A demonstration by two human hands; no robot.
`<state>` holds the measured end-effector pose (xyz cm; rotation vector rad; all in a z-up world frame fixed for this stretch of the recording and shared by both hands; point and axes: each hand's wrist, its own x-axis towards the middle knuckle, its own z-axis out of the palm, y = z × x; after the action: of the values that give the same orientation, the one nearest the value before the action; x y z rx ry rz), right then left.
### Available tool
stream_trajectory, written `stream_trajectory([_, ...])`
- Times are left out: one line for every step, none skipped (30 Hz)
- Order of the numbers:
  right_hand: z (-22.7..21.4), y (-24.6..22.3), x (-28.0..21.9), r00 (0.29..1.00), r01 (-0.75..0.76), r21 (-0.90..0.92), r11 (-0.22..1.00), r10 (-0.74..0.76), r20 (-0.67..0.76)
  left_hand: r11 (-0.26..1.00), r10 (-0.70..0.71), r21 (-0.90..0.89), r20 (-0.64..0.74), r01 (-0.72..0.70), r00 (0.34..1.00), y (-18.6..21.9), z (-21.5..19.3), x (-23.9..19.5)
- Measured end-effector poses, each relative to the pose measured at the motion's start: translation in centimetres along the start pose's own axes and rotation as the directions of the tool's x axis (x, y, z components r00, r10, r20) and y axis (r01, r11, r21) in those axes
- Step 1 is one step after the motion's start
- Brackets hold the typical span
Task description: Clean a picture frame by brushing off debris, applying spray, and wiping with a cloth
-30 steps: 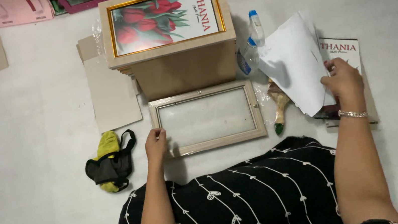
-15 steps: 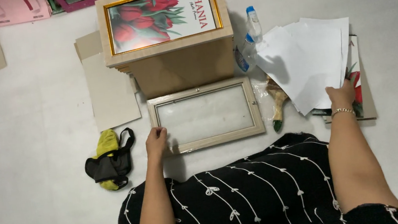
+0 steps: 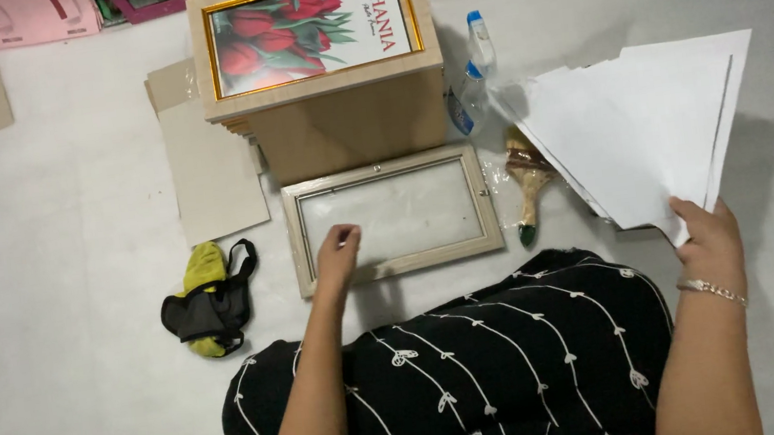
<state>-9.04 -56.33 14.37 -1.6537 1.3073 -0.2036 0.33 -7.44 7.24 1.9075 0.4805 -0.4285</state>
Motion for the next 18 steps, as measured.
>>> stream_trajectory([-0.8,0.8,0.1,1.0,-0.002,-0.002,1.0,0.002,0.003,1.0,-0.003,0.002,-0.002,0.003,1.0,0.7,1.0,-0.8])
stream_trajectory([-1.7,1.6,0.3,0.999,-0.024,0.089,0.996,0.021,0.024,0.998,0.001,-0.056,0.114,0.006,0.993,1.4,2.1,-1.4])
stream_trajectory([-2.6,2.3,0.5,0.998,-0.046,0.178,0.983,0.039,0.047,0.994,0.01,-0.112,0.229,0.016,0.973,2.2,3.1,-2.1])
stream_trajectory([-3.6,3.0,0.4,0.998,-0.046,0.178,0.983,0.038,0.047,0.993,0.011,-0.113,0.229,0.016,0.973,3.3,3.7,-3.6])
stream_trajectory([-4.6,3.5,0.4,0.991,0.001,0.188,0.982,-0.027,0.134,0.984,0.037,-0.176,0.367,0.03,0.929,4.3,4.2,-5.1])
stream_trajectory([-5.4,4.1,0.4,0.971,0.046,0.203,0.978,-0.092,0.22,0.97,0.074,-0.236,0.495,0.052,0.866,5.5,4.7,-6.4])
stream_trajectory([-5.6,4.5,-0.1,0.971,0.047,0.204,0.978,-0.093,0.221,0.97,0.075,-0.236,0.493,0.05,0.867,6.1,5.0,-7.5])
stream_trajectory([-5.8,5.0,-0.6,0.949,0.117,0.221,0.968,-0.175,0.264,0.951,0.113,-0.302,0.532,0.064,0.839,6.7,5.4,-8.7])
stream_trajectory([-5.9,5.5,-1.1,0.918,0.184,0.241,0.953,-0.255,0.305,0.927,0.153,-0.366,0.567,0.081,0.809,7.3,5.7,-9.8])
stream_trajectory([-5.2,4.2,-3.6,0.917,0.185,0.239,0.953,-0.255,0.306,0.926,0.153,-0.368,0.566,0.083,0.81,7.4,6.0,-10.4])
stream_trajectory([-4.4,2.8,-6.0,0.946,0.125,0.186,0.975,-0.174,0.275,0.876,0.2,-0.473,0.531,0.092,0.823,7.5,6.2,-10.9])
stream_trajectory([-3.6,1.4,-8.5,0.966,0.063,0.135,0.989,-0.094,0.239,0.814,0.244,-0.572,0.489,0.097,0.837,7.7,6.5,-11.5])
stream_trajectory([-2.9,0.7,-9.7,0.966,0.065,0.133,0.989,-0.095,0.24,0.813,0.244,-0.575,0.488,0.098,0.838,7.9,6.5,-11.6])
stream_trajectory([-2.0,-0.1,-11.0,0.921,0.086,0.151,0.985,-0.136,0.364,0.754,0.256,-0.647,0.451,0.116,0.855,8.2,6.3,-11.8])
stream_trajectory([-1.1,-0.8,-12.3,0.859,0.103,0.172,0.98,-0.175,0.481,0.688,0.265,-0.714,0.414,0.13,0.871,8.4,6.2,-11.9])
stream_trajectory([-0.4,-2.0,-13.3,0.857,0.103,0.17,0.98,-0.174,0.485,0.687,0.263,-0.715,0.411,0.129,0.873,8.0,6.0,-11.0])
stream_trajectory([0.3,-3.3,-14.3,0.848,0.104,0.032,0.994,-0.106,0.52,0.61,0.194,-0.77,0.377,0.19,0.905,7.7,5.8,-10.2])
stream_trajectory([1.1,-4.5,-15.2,0.838,0.108,-0.105,0.989,-0.034,0.544,0.522,0.122,-0.819,0.349,0.239,0.929,7.3,5.6,-9.3])
